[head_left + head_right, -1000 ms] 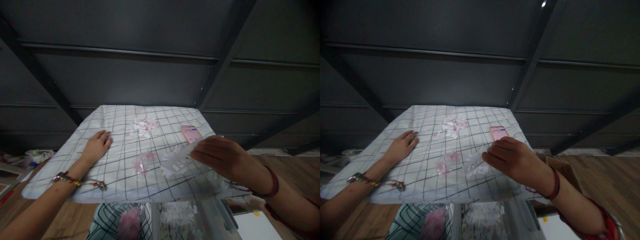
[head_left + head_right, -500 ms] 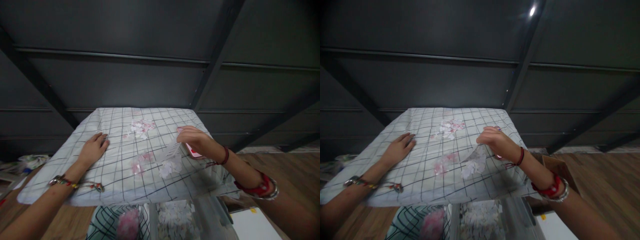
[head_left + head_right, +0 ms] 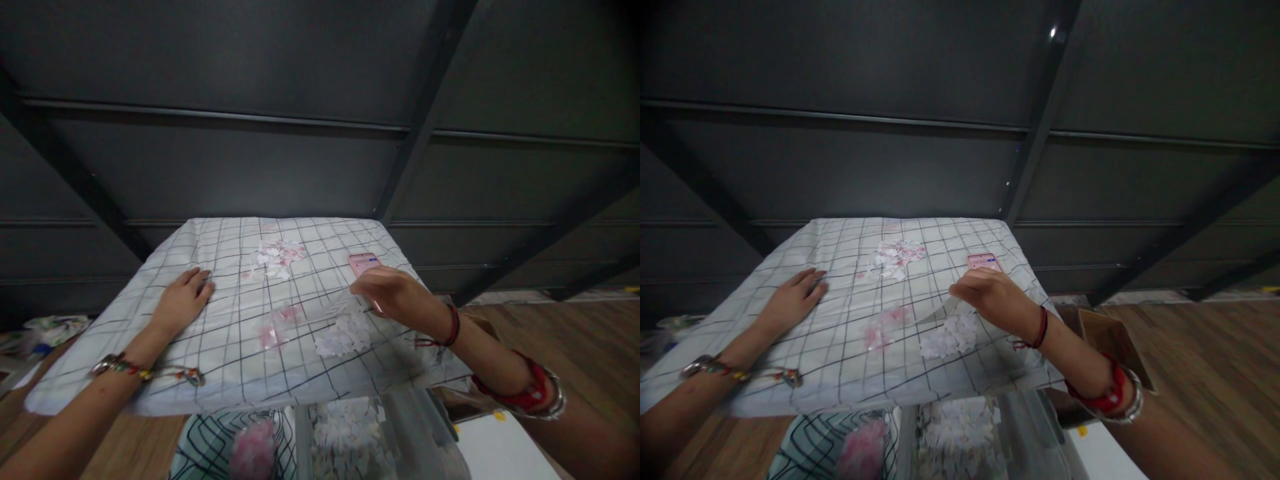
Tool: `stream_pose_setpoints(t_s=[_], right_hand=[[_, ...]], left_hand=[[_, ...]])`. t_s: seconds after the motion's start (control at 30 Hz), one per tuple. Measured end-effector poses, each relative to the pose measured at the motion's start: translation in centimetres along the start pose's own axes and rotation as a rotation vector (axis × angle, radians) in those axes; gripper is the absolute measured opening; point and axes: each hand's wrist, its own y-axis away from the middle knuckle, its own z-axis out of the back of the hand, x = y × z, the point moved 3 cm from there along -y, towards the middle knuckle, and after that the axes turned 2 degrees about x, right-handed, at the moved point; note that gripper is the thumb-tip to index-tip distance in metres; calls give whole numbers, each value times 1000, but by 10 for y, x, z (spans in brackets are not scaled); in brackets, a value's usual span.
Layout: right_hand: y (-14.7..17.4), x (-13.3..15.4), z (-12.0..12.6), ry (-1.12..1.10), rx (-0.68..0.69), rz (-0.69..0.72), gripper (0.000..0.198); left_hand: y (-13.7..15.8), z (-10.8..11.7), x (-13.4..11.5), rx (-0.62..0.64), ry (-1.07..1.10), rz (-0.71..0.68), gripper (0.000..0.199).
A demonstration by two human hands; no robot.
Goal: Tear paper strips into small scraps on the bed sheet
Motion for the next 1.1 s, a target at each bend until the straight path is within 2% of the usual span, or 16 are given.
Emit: stream_pose_setpoints(t_s=[0.2,0.3,0.43,0.73,0.93,1.0,1.1], right_hand=[[13,33,23,104,-15,88,28],[16,37,32,160,-27,39,30],[13,36,27,304,7,-64,28],[21,43,22,462,265,-287,36],[-1,39,22,417,473,-535,29],[-7,43,20,387,529,-559,30],[-7,48,21,340,529,-502,31]], left_hand=[[0,-1,0,-1,20,-1,60],[1,-1,-2,17,9,2,61],[3,3,-5,45,-22,-2,63],[2,3,-6,52,-33,-1,62],[1,2,-6,62,-42,13,66],[0,2,-6,47,-38,2,67],[0,1,-4,32,-38,-4,67]])
